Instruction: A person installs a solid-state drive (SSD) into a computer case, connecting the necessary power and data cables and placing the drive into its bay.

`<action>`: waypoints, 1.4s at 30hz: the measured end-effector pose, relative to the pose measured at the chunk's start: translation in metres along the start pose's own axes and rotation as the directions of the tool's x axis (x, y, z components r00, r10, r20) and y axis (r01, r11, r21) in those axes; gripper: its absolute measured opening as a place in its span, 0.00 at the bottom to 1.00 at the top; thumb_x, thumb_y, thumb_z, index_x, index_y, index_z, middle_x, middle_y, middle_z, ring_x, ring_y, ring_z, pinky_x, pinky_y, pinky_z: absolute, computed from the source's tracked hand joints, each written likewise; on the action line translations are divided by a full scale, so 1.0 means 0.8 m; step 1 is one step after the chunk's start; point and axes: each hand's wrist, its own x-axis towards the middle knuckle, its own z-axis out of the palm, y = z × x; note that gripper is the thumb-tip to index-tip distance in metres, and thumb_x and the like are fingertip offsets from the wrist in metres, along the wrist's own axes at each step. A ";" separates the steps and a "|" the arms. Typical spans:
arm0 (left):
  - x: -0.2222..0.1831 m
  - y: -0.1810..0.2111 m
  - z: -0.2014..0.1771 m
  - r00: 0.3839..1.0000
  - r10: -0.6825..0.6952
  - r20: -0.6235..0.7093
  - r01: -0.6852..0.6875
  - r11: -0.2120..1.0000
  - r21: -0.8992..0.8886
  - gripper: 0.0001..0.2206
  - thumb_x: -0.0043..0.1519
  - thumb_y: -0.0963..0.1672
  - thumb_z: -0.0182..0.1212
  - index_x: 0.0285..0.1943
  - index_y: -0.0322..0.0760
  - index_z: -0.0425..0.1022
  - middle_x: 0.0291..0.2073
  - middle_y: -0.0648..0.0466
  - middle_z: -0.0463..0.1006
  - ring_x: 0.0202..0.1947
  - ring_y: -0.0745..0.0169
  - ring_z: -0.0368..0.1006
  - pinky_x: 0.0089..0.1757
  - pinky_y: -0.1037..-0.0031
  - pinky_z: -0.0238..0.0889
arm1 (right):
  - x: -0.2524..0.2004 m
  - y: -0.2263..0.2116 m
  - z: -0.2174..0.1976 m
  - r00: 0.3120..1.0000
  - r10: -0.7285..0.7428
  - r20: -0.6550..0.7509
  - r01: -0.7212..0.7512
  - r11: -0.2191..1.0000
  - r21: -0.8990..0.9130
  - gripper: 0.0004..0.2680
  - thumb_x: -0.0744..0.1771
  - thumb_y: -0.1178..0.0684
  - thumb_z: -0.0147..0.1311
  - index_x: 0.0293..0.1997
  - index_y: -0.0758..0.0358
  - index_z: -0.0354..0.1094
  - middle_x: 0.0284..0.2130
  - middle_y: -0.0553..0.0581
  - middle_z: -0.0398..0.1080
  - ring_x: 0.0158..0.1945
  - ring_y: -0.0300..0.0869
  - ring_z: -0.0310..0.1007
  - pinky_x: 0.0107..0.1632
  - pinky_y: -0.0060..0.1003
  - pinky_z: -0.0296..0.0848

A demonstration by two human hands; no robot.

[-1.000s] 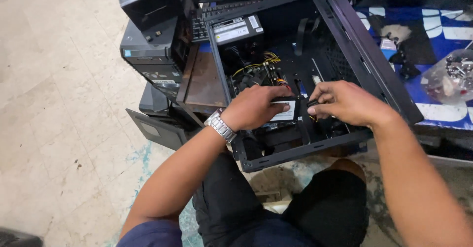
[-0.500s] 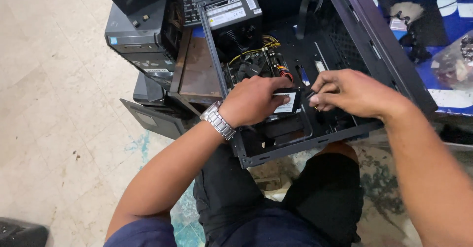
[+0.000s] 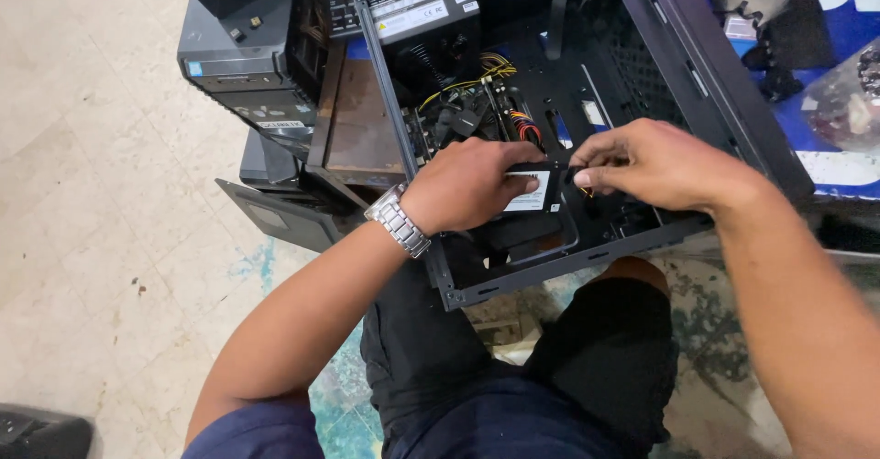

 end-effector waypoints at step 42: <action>-0.002 0.005 -0.010 0.986 -0.040 0.161 0.072 0.978 -0.198 0.19 0.70 0.46 0.51 0.69 0.37 0.68 0.57 0.34 0.77 0.55 0.32 0.76 0.50 0.47 0.72 | 0.042 0.034 0.008 0.969 -0.247 -0.004 0.243 0.952 0.187 0.06 0.65 0.59 0.62 0.43 0.68 0.82 0.31 0.67 0.81 0.37 0.48 0.80 0.44 0.45 0.81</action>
